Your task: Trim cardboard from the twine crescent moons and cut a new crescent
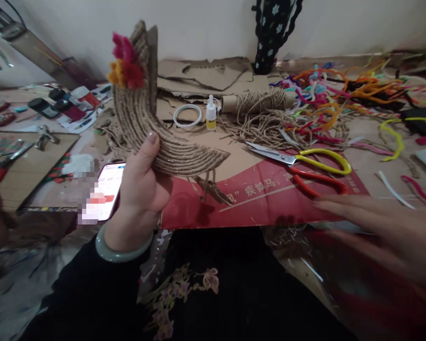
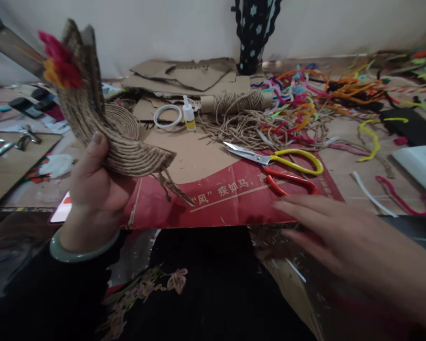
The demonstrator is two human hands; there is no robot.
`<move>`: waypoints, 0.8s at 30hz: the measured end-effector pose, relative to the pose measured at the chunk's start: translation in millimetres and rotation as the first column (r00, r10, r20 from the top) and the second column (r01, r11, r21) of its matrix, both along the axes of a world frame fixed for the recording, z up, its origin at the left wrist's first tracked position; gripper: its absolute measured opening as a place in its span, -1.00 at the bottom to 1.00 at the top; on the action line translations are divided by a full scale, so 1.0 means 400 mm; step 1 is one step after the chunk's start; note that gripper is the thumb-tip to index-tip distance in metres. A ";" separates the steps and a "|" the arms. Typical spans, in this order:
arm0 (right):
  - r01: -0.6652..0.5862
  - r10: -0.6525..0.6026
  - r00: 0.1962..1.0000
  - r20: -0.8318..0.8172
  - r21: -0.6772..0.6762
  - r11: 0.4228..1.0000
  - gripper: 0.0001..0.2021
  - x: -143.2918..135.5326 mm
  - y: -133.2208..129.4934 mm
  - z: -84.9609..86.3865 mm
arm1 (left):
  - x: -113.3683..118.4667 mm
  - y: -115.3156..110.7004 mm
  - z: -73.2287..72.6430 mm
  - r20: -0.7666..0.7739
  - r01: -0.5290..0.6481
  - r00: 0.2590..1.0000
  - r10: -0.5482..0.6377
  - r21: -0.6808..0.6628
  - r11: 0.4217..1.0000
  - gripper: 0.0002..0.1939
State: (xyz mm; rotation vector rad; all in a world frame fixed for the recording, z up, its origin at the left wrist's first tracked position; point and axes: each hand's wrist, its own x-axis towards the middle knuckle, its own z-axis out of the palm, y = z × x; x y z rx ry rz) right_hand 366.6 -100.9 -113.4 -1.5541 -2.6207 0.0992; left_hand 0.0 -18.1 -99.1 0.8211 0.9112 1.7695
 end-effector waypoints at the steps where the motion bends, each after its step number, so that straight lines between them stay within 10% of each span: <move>1: -0.112 0.115 0.992 -0.049 0.054 0.992 -0.63 -0.038 0.043 0.028 | 0.006 0.002 0.007 0.027 0.009 1.000 -0.008 -0.009 1.000 -0.91; 7: -0.236 0.297 0.762 -0.575 0.180 0.955 -0.64 -0.291 0.241 0.135 | 0.044 0.056 0.037 0.013 0.059 0.998 -0.060 0.080 0.995 -0.91; 16: -0.372 0.033 0.251 -0.968 -0.065 0.926 -0.51 -0.410 0.445 0.057 | 0.077 0.214 -0.017 -0.428 0.114 0.903 0.034 0.316 0.942 -0.69; 24: -0.397 0.152 0.300 -0.942 0.022 0.917 -0.49 -0.411 0.471 0.010 | 0.055 0.222 -0.081 -0.731 0.218 0.587 0.348 0.556 0.802 -0.81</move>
